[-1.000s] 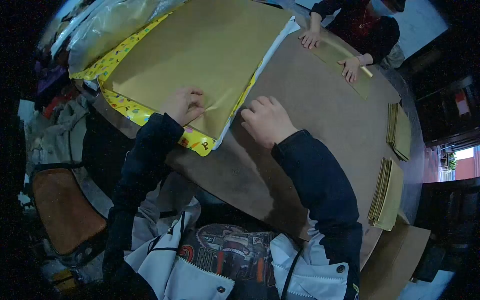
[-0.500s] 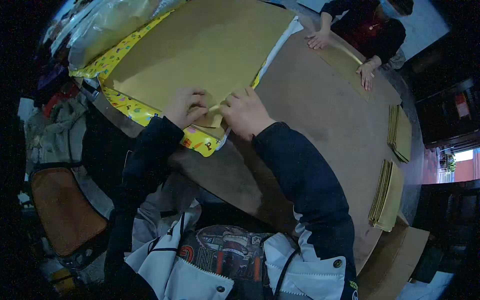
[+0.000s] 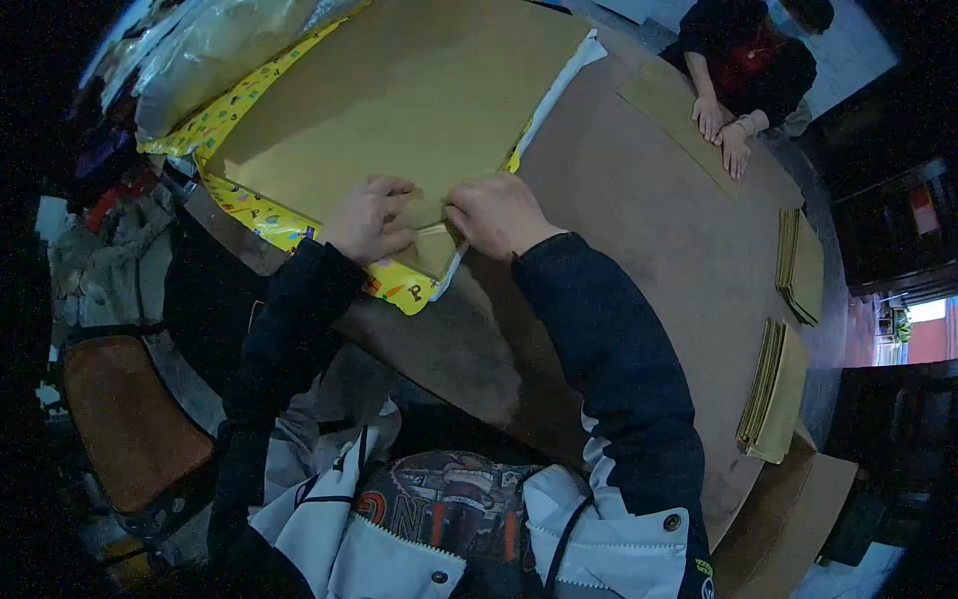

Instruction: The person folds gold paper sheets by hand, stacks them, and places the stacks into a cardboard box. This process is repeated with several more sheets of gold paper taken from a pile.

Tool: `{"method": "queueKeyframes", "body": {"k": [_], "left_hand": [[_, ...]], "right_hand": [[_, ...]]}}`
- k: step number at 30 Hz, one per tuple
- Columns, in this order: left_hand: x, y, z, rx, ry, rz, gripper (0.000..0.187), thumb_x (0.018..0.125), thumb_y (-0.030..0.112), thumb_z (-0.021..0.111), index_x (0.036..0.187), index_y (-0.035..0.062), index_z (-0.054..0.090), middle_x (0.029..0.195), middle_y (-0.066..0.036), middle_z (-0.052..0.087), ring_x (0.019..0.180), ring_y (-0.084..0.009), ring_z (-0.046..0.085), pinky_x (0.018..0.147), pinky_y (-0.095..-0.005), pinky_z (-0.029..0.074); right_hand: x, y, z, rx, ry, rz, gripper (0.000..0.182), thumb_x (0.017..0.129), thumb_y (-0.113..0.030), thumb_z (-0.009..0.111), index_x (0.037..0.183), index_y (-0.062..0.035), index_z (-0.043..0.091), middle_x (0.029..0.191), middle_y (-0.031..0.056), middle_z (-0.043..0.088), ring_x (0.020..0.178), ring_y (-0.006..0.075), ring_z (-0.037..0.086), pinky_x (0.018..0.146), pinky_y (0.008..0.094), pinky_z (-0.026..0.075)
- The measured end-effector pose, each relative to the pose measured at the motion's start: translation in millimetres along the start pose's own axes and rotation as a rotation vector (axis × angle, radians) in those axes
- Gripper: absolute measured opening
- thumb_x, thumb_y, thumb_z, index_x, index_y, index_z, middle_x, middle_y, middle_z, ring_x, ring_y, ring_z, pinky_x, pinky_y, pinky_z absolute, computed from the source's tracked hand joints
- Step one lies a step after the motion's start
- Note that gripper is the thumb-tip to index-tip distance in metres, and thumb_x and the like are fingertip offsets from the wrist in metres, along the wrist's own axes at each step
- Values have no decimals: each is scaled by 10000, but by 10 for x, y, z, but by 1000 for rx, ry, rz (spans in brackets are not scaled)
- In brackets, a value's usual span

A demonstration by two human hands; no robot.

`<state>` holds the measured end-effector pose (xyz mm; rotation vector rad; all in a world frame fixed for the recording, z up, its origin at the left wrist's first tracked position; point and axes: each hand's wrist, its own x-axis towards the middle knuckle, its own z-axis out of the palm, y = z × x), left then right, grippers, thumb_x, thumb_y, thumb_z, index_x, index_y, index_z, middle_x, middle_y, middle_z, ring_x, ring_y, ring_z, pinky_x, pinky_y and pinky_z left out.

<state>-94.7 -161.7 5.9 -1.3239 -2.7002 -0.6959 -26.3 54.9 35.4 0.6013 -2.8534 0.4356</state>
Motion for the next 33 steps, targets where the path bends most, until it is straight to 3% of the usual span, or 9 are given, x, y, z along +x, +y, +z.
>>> {"method": "queueKeyframes", "body": {"k": [4, 11, 16, 27, 30, 33], "left_hand": [[-9, -72, 55, -10, 14, 0, 274, 680, 324, 668, 802, 80, 694, 1211, -48, 578, 1119, -273, 509, 866, -445, 449], [-12, -26, -4, 74, -46, -26, 310, 727, 321, 648, 951, 109, 680, 1252, -11, 542, 1155, -238, 491, 913, -453, 418], [-21, -137, 80, 27, -20, 1, 302, 732, 320, 657, 947, 110, 678, 1248, -10, 541, 1162, -236, 483, 911, -456, 415], [-17, -171, 118, 17, 6, 18, 258, 748, 323, 658, 897, 113, 671, 1249, 1, 542, 1159, -242, 479, 893, -451, 419], [-15, -118, 72, -15, 12, 12, 291, 734, 369, 678, 884, 119, 672, 1249, -8, 543, 1152, -247, 484, 893, -452, 419], [-45, 65, -22, 15, -29, 24, 312, 643, 392, 747, 813, 140, 676, 1239, -45, 548, 1139, -261, 503, 872, -456, 436]], "right_hand": [[-45, 52, -64, 71, -47, -43, 201, 782, -101, 576, 966, -58, 642, 895, 121, 636, 879, 317, 606, 781, 412, 493], [-84, 100, -54, 139, -109, -26, 303, 752, -48, 578, 1054, -53, 597, 957, 117, 613, 955, 315, 583, 831, 407, 486], [-79, 94, -72, 153, -157, 14, 344, 737, -50, 600, 1081, -61, 591, 1012, 117, 593, 1032, 317, 542, 870, 399, 471], [-100, 97, -30, 179, -127, -18, 380, 724, -40, 616, 1102, -67, 587, 1052, 116, 565, 1038, 321, 530, 887, 389, 465], [-85, 97, -53, 191, -160, 9, 402, 727, -46, 619, 1126, -80, 579, 1066, 112, 557, 1050, 315, 527, 885, 383, 468], [-82, 86, -56, 163, -176, 8, 412, 734, -58, 621, 1142, -94, 574, 1076, 108, 555, 1065, 309, 526, 886, 379, 472]]}}
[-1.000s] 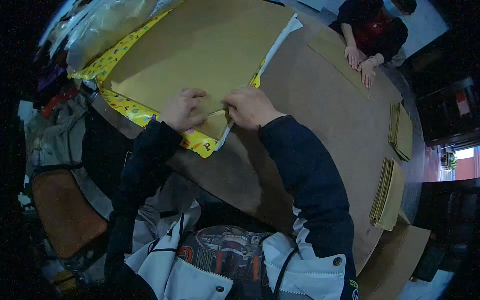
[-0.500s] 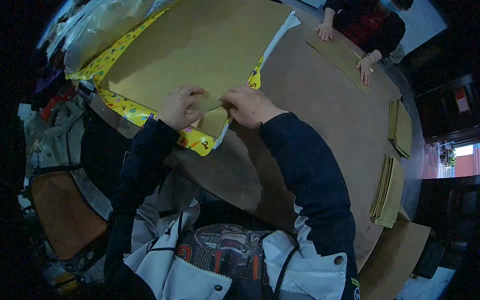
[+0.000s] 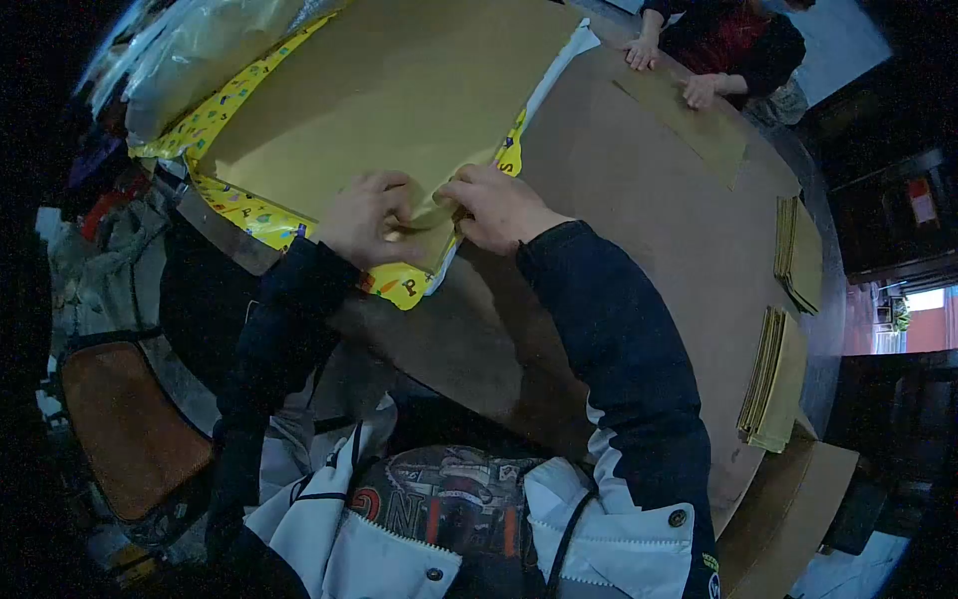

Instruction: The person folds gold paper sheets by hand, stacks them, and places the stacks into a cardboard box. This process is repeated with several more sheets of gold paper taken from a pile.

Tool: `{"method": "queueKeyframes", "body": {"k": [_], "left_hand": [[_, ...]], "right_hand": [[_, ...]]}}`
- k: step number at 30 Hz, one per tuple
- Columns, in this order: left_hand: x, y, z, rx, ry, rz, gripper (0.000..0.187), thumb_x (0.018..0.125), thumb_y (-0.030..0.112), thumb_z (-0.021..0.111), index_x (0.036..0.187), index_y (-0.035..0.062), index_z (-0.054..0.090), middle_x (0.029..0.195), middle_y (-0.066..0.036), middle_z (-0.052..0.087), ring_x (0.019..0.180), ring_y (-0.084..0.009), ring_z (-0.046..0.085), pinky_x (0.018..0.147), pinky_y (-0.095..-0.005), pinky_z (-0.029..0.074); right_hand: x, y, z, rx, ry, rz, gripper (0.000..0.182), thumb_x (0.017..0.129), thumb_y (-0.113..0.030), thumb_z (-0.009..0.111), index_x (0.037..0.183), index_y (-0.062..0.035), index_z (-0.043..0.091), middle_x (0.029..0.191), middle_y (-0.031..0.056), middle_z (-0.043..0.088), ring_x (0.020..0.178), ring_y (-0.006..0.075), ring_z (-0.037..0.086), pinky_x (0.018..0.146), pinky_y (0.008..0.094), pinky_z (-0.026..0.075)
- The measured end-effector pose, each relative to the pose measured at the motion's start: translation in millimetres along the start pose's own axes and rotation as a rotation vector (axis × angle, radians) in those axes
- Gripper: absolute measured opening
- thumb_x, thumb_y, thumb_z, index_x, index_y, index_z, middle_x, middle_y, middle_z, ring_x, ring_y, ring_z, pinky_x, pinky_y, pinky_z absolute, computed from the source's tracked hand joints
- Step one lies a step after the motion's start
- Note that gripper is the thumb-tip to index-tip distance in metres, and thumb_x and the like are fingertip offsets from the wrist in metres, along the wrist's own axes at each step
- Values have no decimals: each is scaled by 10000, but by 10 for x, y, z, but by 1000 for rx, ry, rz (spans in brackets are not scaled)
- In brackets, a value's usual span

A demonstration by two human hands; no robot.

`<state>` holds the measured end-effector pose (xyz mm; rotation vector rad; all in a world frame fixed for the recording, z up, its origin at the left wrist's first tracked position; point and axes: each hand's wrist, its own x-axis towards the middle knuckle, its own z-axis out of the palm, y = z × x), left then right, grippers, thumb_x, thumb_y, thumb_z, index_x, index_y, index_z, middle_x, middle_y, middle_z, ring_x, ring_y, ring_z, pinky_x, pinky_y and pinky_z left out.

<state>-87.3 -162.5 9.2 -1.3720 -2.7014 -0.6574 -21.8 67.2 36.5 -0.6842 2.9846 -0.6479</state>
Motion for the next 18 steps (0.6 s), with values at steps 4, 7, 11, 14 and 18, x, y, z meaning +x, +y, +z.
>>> {"method": "queueKeyframes", "body": {"k": [4, 7, 11, 14, 18], "left_hand": [[23, 40, 9, 0, 36, -25, 216, 627, 288, 723, 781, 145, 677, 1194, -49, 573, 1095, -272, 528, 843, -428, 463], [70, 28, -10, -10, 7, -35, 191, 670, 269, 692, 795, 124, 684, 1168, -48, 589, 1084, -274, 529, 836, -423, 471], [51, -122, 109, 75, 95, 48, 252, 741, 309, 660, 852, 85, 692, 1167, -34, 589, 1079, -269, 522, 846, -428, 469], [43, -123, 117, 70, 95, 26, 260, 753, 328, 661, 860, 93, 689, 1186, -25, 577, 1093, -258, 513, 861, -439, 458], [46, -124, 98, 49, 50, 12, 265, 755, 332, 661, 868, 94, 686, 1203, -23, 565, 1101, -257, 508, 869, -446, 449]], "right_hand": [[-17, -50, -27, -23, 4, 32, 403, 736, -82, 627, 1135, -100, 582, 1086, 111, 556, 1084, 301, 526, 900, 374, 471], [-15, -40, -27, -13, -9, 32, 412, 734, -95, 623, 1144, -91, 580, 1106, 114, 560, 1103, 299, 518, 922, 377, 462], [-12, -10, -39, 14, -17, 42, 430, 739, -105, 613, 1165, -75, 568, 1136, 122, 557, 1117, 311, 509, 942, 386, 449], [-20, 28, -38, 23, -28, 8, 445, 738, -128, 608, 1176, -60, 561, 1152, 137, 555, 1133, 323, 498, 956, 390, 440], [-46, 9, -56, 63, -26, -7, 505, 744, -251, 675, 1196, -62, 554, 1177, 155, 533, 1142, 327, 491, 962, 389, 437]]}}
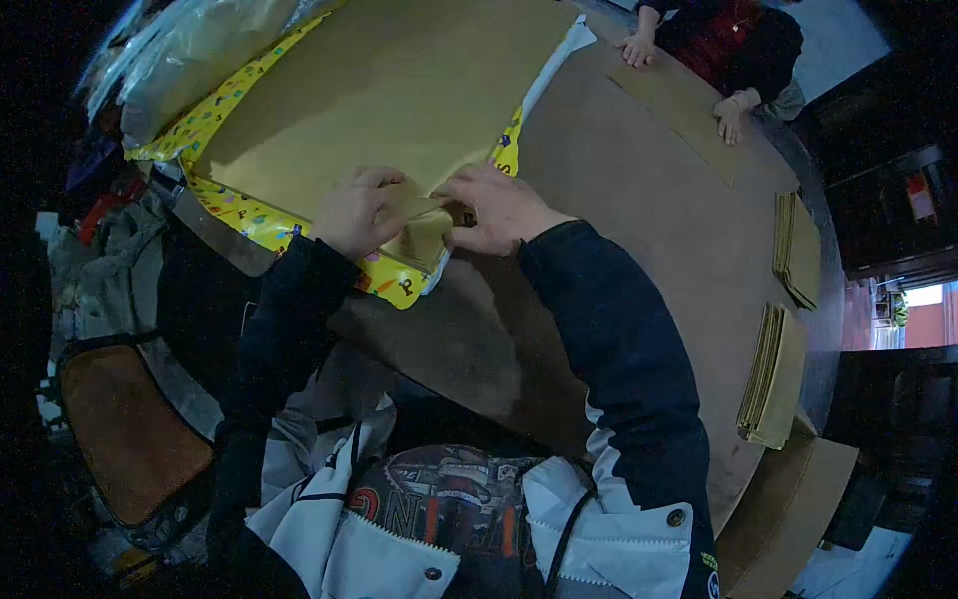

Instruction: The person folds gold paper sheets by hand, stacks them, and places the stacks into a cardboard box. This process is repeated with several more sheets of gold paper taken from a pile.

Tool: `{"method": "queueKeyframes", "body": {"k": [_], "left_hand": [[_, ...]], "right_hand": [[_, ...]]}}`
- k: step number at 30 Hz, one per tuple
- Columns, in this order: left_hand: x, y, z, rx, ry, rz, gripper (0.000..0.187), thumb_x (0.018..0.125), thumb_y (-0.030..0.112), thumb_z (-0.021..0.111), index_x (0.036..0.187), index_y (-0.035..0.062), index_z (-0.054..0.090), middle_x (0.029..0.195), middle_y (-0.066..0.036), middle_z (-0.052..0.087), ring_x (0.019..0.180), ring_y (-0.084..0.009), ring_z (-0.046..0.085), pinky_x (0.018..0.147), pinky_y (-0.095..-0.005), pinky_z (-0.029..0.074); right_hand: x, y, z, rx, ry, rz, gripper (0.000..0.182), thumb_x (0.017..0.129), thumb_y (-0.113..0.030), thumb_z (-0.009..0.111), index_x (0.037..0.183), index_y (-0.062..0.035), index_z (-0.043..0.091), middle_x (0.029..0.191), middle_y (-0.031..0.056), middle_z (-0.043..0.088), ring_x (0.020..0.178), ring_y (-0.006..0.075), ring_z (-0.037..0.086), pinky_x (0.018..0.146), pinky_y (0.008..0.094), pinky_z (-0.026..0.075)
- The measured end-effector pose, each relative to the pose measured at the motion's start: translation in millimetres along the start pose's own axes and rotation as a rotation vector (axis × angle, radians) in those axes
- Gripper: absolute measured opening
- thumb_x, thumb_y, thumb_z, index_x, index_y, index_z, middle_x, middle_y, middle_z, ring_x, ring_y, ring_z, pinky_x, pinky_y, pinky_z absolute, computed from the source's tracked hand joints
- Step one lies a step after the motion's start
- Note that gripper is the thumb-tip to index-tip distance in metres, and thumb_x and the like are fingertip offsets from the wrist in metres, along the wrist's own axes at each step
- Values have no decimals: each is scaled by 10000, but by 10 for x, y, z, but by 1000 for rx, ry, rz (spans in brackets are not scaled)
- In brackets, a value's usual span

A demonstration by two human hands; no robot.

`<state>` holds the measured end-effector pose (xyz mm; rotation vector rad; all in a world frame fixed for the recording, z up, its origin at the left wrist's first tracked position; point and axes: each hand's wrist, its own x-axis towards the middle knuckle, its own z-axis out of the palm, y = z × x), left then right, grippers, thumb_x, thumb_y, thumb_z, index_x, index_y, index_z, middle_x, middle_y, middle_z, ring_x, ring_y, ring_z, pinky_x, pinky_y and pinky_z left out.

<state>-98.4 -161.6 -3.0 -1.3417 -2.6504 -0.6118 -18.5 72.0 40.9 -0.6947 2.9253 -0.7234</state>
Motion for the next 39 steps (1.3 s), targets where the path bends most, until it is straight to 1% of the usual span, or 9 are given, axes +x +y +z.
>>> {"method": "queueKeyframes", "body": {"k": [4, 14, 22, 27, 30, 33, 36, 37, 39], "left_hand": [[5, 14, -17, 3, -7, -8, 260, 759, 335, 652, 876, 105, 685, 1203, -27, 565, 1109, -258, 506, 862, -443, 451], [0, 17, -18, 0, 20, 11, 273, 763, 317, 636, 911, 94, 690, 1210, -41, 562, 1122, -264, 503, 865, -447, 454], [7, 21, -37, -41, -56, -38, 318, 764, 325, 647, 966, 81, 677, 1246, -53, 545, 1148, -283, 487, 926, -442, 421], [-40, -69, 47, -84, 31, 0, 364, 759, 336, 657, 1001, 65, 670, 1261, -63, 545, 1132, -286, 504, 934, -416, 420], [-37, -91, 36, -124, 70, 39, 387, 749, 325, 668, 1019, 47, 663, 1236, -82, 566, 1119, -291, 514, 933, -399, 421], [-42, -84, 8, -190, 55, -12, 406, 744, 333, 670, 1044, 59, 664, 1219, -86, 577, 1113, -290, 522, 933, -395, 424], [-38, -128, -15, -231, 62, 72, 388, 742, 305, 680, 1051, 71, 667, 1198, -107, 590, 1086, -304, 546, 908, -405, 444], [-83, -121, 9, -410, 87, -3, 342, 755, 282, 690, 1009, 53, 671, 1175, -132, 604, 1093, -307, 548, 906, -394, 449], [-89, -229, 70, -443, 64, -3, 333, 766, 283, 688, 1004, 51, 670, 1186, -140, 599, 1108, -312, 541, 917, -392, 445]], "right_hand": [[-32, -79, -1, -66, 17, -3, 634, 715, -378, 742, 1229, -71, 535, 1203, 159, 505, 1133, 329, 495, 956, 386, 441], [-37, -120, 67, -106, 45, -10, 688, 698, -394, 751, 1256, -76, 504, 1180, 169, 500, 1118, 335, 493, 932, 395, 454], [0, -52, 210, -117, 153, -6, 595, 699, -307, 731, 1208, -73, 530, 1099, 151, 528, 1044, 324, 509, 894, 397, 459], [46, -70, 260, -158, 222, 58, 487, 716, -216, 700, 1161, -80, 554, 1061, 136, 540, 1031, 325, 526, 893, 407, 455], [81, -79, 271, -146, 263, 56, 455, 725, -221, 707, 1134, -81, 563, 1028, 133, 543, 1013, 326, 531, 879, 402, 457], [83, -74, 257, -140, 235, 80, 407, 766, -267, 698, 1110, -89, 573, 997, 119, 548, 992, 317, 534, 848, 403, 464], [91, -73, 265, -124, 242, 101, 385, 787, -291, 687, 1104, -100, 581, 992, 109, 554, 991, 309, 534, 847, 407, 463], [92, -73, 258, -126, 247, 93, 386, 782, -284, 689, 1104, -102, 580, 989, 110, 555, 987, 308, 537, 846, 406, 464], [117, -36, 304, -175, 316, 57, 362, 766, -257, 691, 1084, -116, 591, 982, 106, 562, 965, 304, 549, 832, 400, 471]]}}
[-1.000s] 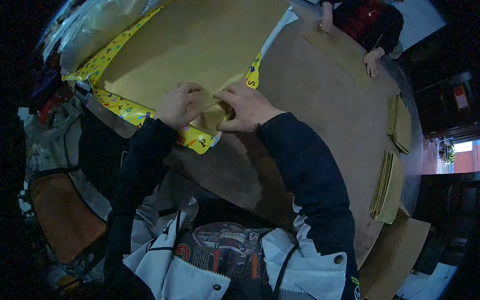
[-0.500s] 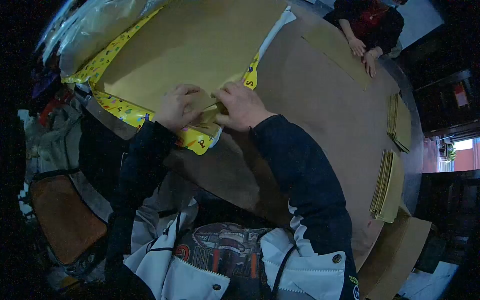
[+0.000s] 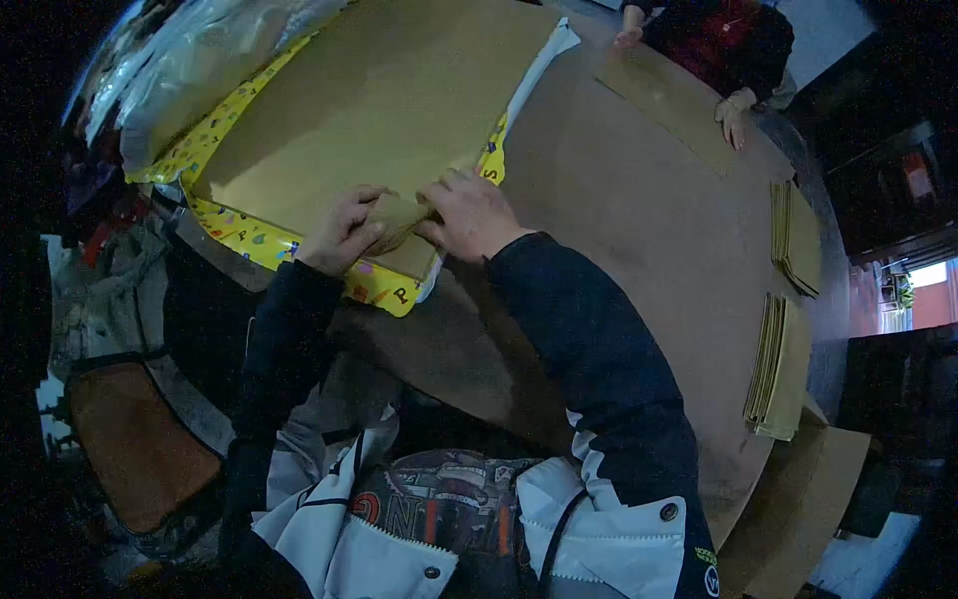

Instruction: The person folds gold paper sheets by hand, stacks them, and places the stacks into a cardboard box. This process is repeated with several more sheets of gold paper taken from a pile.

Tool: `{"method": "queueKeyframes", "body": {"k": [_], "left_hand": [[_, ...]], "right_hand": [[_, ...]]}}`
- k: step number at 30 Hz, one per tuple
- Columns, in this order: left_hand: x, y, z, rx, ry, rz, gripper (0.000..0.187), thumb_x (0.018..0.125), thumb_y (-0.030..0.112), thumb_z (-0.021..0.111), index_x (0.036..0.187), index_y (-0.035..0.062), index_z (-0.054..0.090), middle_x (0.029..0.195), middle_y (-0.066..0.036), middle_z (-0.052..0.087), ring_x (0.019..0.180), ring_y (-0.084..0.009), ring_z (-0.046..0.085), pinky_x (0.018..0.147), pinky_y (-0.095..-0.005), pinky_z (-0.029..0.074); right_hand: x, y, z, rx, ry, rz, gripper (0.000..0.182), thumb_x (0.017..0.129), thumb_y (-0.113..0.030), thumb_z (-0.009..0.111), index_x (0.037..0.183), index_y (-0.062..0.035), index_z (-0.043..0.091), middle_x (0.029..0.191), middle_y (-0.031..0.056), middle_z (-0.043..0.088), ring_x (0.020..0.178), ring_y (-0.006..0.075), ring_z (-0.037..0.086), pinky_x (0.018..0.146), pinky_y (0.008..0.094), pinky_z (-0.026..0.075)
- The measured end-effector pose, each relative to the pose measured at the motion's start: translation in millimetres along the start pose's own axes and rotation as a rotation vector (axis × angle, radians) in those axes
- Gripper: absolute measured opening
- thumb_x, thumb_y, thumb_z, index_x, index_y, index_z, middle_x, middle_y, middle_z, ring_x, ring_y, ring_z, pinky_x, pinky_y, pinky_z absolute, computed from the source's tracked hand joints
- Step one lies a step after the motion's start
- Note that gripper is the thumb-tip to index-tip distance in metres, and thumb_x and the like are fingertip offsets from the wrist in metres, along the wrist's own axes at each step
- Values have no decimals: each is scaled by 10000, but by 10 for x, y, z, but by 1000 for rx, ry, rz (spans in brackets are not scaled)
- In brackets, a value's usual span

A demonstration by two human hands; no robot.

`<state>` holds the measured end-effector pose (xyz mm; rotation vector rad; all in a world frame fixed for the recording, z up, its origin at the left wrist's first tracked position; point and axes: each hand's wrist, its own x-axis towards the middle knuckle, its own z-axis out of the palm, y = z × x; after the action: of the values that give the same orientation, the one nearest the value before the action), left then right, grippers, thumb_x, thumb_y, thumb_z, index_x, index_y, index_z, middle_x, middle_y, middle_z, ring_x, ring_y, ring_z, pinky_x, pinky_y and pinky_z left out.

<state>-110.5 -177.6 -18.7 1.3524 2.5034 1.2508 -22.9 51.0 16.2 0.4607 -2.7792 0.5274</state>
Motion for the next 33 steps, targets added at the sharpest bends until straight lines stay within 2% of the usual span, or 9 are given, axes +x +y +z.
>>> {"method": "queueKeyframes", "body": {"k": [4, 7, 12, 13, 15, 22, 29, 31, 33], "left_hand": [[-40, 33, -72, -209, -66, 6, 427, 752, 323, 729, 1053, 32, 646, 1223, -162, 572, 1149, -342, 515, 953, -416, 426], [11, 239, -118, 31, -70, 150, 573, 650, 338, 801, 1108, 45, 621, 1237, -174, 557, 1173, -339, 503, 946, -428, 426], [16, 400, 56, 131, 182, 214, 270, 767, 108, 680, 1032, 55, 667, 1032, -134, 662, 1003, -329, 605, 894, -396, 463], [16, 467, 37, 7, 177, 54, 259, 782, 92, 653, 1037, 48, 666, 1015, -145, 665, 972, -321, 621, 866, -376, 479], [-9, 495, 71, -133, 239, -162, 273, 802, 19, 563, 1056, 34, 661, 978, -170, 668, 901, -317, 652, 793, -329, 509], [81, 712, -52, 60, 388, 63, 312, 789, -47, 498, 1040, 39, 664, 979, -173, 672, 921, -320, 651, 817, -356, 503], [-4, 800, -11, 316, 336, 321, 223, 751, -6, 586, 941, 55, 686, 971, -120, 690, 937, -297, 658, 809, -371, 508], [-133, 950, 97, 369, 267, 262, 240, 757, 22, 600, 980, 71, 673, 1016, -105, 685, 980, -273, 649, 826, -402, 500], [-318, 1044, 252, 416, 145, 302, 372, 696, 18, 535, 1040, 113, 644, 1071, -85, 672, 1053, -266, 624, 882, -434, 455]], "right_hand": [[15, 2, -10, -30, 14, -44, 206, 766, -211, 682, 950, -123, 647, 912, 90, 590, 884, 293, 571, 775, 401, 481], [29, 64, 20, -40, 65, -100, 159, 771, -189, 679, 912, -120, 654, 868, 81, 596, 853, 291, 575, 747, 399, 481], [7, 80, 32, -9, 225, -163, 178, 773, -157, 684, 936, -103, 639, 914, 93, 596, 889, 303, 565, 778, 402, 477], [-17, 82, 28, -18, 235, -161, 178, 773, -157, 684, 936, -103, 639, 914, 93, 596, 889, 303, 565, 778, 402, 477], [-55, 16, -47, -19, 341, -36, 236, 776, -138, 674, 994, -78, 608, 974, 122, 584, 934, 318, 551, 819, 398, 470], [29, 344, -276, 69, 313, 344, 392, 916, -312, 497, 1189, -36, 550, 1105, 205, 607, 1047, 370, 556, 871, 439, 446], [224, 851, -429, 311, 294, 640, 548, 938, -452, 397, 957, 40, 637, 890, 232, 660, 891, 362, 637, 785, 429, 476], [275, 1236, -199, 368, 297, 893, 640, 935, -497, 384, 897, 85, 647, 828, 244, 662, 893, 351, 647, 806, 414, 472], [177, 1134, -321, 391, 272, 884, 697, 924, -531, 384, 923, 119, 636, 857, 263, 662, 911, 369, 642, 834, 416, 465]]}}
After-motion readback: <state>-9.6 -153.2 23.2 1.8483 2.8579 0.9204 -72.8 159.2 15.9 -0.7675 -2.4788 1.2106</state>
